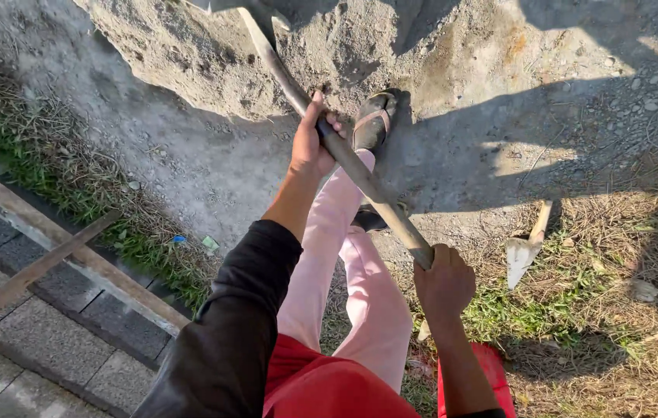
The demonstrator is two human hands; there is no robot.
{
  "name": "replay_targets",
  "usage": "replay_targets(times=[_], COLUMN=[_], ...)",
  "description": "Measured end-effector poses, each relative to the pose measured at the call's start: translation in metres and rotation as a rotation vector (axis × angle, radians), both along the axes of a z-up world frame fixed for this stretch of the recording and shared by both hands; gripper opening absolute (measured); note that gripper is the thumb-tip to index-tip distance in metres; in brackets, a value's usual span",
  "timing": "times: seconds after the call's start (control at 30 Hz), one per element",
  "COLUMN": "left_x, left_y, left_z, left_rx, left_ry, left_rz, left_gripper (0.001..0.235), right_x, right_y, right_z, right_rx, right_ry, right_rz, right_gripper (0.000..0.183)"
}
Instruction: Mixing wet cement on the ground using a shovel
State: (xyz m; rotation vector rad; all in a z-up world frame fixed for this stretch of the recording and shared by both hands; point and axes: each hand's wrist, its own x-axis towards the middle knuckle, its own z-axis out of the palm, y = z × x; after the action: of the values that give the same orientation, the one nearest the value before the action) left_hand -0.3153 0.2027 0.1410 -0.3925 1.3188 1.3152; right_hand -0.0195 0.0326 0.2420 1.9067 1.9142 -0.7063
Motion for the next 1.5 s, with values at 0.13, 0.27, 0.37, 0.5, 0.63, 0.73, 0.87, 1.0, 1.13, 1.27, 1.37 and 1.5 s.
replay_targets(times=[0.13,0.27,0.37,0.5,0.63,0.73,0.87,1.0,1.13,1.27,1.37,1.5], left_x=[0.048,0.117,0.17,0.216,0.215,0.193,0.143,0.094,0.074,0.058,0.043,0.018], left_y=[-0.058,-0.12,-0.173,-0.245,-0.296,-0.295,-0.21,-0.145,-0.132,-0.15,-0.127,-0.11], left_z=[0.034,0.045,-0.007,-0.08,-0.159,-0.182,-0.191,-0.216,-0.171,-0.158,-0.114,-0.104], left_rx=[0.078,0.2,0.023,-0.424,-0.626,-0.594,-0.372,-0.335,-0.368,-0.26,-0.291,-0.155], left_ry=[-0.161,-0.404,-0.307,-0.054,0.101,0.054,0.168,0.161,0.203,0.147,0.21,0.205], left_rz=[-0.179,-0.388,-0.701,-1.164,-1.646,-1.642,-1.386,-1.354,-1.433,-1.175,-1.385,-1.383], left_gripper=[0.028,0.018,0.016,0.039,0.071,0.077,0.041,0.048,0.063,0.046,0.054,0.029], right_x=[0.014,0.033,0.018,-0.028,-0.082,-0.092,-0.117,-0.165,-0.209,-0.222,-0.233,-0.231], right_y=[-0.071,-0.184,-0.27,-0.32,-0.341,-0.356,-0.294,-0.225,-0.238,-0.236,-0.214,-0.177], right_z=[0.023,0.034,0.041,0.039,0.004,-0.041,-0.104,-0.108,-0.088,-0.049,-0.016,0.022], right_rx=[-0.173,-0.498,-0.529,-0.753,-0.78,-0.79,-0.752,-0.684,-0.617,-0.633,-0.66,-0.692], right_ry=[0.055,0.132,0.279,0.461,0.587,0.557,0.461,0.596,0.553,0.53,0.554,0.572], right_rz=[-0.372,-0.708,-0.978,-1.588,-1.98,-1.934,-1.638,-1.964,-1.665,-1.636,-1.643,-1.577], right_gripper=[0.032,0.043,0.039,0.035,0.036,0.027,0.026,0.026,0.021,0.022,0.016,0.017])
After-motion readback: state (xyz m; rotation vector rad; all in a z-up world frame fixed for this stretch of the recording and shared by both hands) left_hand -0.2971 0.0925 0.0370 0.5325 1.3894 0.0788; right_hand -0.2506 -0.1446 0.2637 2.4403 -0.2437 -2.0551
